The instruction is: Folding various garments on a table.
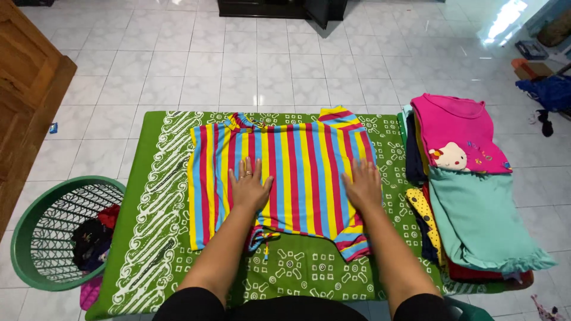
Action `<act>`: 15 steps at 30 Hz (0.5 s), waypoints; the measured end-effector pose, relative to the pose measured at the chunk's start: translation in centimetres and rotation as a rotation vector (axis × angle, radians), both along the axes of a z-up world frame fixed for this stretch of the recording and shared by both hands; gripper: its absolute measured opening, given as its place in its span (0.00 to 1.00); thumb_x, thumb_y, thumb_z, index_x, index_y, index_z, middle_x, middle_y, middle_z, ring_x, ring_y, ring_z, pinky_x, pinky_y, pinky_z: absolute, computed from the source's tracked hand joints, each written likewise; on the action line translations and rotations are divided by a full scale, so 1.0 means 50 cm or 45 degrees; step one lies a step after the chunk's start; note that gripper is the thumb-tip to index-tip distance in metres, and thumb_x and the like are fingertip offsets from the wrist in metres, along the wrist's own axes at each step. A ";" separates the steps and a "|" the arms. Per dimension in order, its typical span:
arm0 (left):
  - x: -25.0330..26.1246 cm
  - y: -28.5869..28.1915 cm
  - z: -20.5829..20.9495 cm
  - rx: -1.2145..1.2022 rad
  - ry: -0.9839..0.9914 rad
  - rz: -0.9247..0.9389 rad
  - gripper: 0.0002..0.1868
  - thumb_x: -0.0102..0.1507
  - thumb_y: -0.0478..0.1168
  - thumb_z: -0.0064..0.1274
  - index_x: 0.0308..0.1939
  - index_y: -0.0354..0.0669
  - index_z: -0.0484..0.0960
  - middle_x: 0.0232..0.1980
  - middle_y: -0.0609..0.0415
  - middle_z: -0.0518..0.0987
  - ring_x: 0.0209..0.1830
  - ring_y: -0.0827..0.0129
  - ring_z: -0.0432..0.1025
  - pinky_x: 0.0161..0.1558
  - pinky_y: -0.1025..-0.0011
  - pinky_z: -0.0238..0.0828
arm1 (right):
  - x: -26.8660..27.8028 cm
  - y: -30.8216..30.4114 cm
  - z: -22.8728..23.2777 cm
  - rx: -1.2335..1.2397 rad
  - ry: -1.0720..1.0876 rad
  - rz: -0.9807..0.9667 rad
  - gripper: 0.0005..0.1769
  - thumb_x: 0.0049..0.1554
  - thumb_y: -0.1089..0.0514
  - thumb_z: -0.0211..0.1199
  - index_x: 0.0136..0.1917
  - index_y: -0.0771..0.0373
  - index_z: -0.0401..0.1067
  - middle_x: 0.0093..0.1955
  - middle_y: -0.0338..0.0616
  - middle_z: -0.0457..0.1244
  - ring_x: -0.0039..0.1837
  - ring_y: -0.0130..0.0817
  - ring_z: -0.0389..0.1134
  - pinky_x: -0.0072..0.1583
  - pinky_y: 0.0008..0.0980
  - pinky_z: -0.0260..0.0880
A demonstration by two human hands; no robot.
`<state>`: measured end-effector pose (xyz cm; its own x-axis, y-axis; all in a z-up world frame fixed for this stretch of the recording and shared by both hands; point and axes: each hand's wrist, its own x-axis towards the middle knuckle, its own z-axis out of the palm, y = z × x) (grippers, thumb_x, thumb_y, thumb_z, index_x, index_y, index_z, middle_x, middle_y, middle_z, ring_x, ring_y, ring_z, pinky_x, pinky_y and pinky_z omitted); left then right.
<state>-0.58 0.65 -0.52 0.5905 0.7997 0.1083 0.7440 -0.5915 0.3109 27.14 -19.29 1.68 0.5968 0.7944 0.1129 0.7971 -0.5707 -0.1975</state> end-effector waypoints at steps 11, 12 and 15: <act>0.130 -0.090 0.020 -0.065 -0.010 -0.019 0.35 0.63 0.55 0.47 0.71 0.42 0.64 0.74 0.34 0.59 0.75 0.43 0.51 0.68 0.36 0.40 | 0.156 -0.034 0.023 0.207 0.247 -0.526 0.22 0.57 0.45 0.66 0.59 0.60 0.76 0.59 0.56 0.69 0.63 0.55 0.68 0.63 0.50 0.68; 0.162 -0.122 0.035 -0.112 -0.168 -0.226 0.28 0.61 0.48 0.50 0.63 0.40 0.72 0.68 0.36 0.71 0.70 0.46 0.65 0.67 0.40 0.57 | 0.175 -0.031 0.020 0.209 0.374 -0.489 0.19 0.57 0.46 0.66 0.54 0.60 0.79 0.56 0.55 0.71 0.58 0.54 0.71 0.60 0.49 0.71; 0.234 -0.275 0.093 -0.472 -0.220 -0.836 0.23 0.61 0.45 0.53 0.60 0.43 0.77 0.56 0.38 0.81 0.55 0.43 0.75 0.55 0.49 0.72 | 0.268 -0.016 -0.068 0.238 0.378 -0.383 0.15 0.56 0.48 0.66 0.47 0.61 0.82 0.48 0.53 0.72 0.51 0.49 0.73 0.54 0.45 0.73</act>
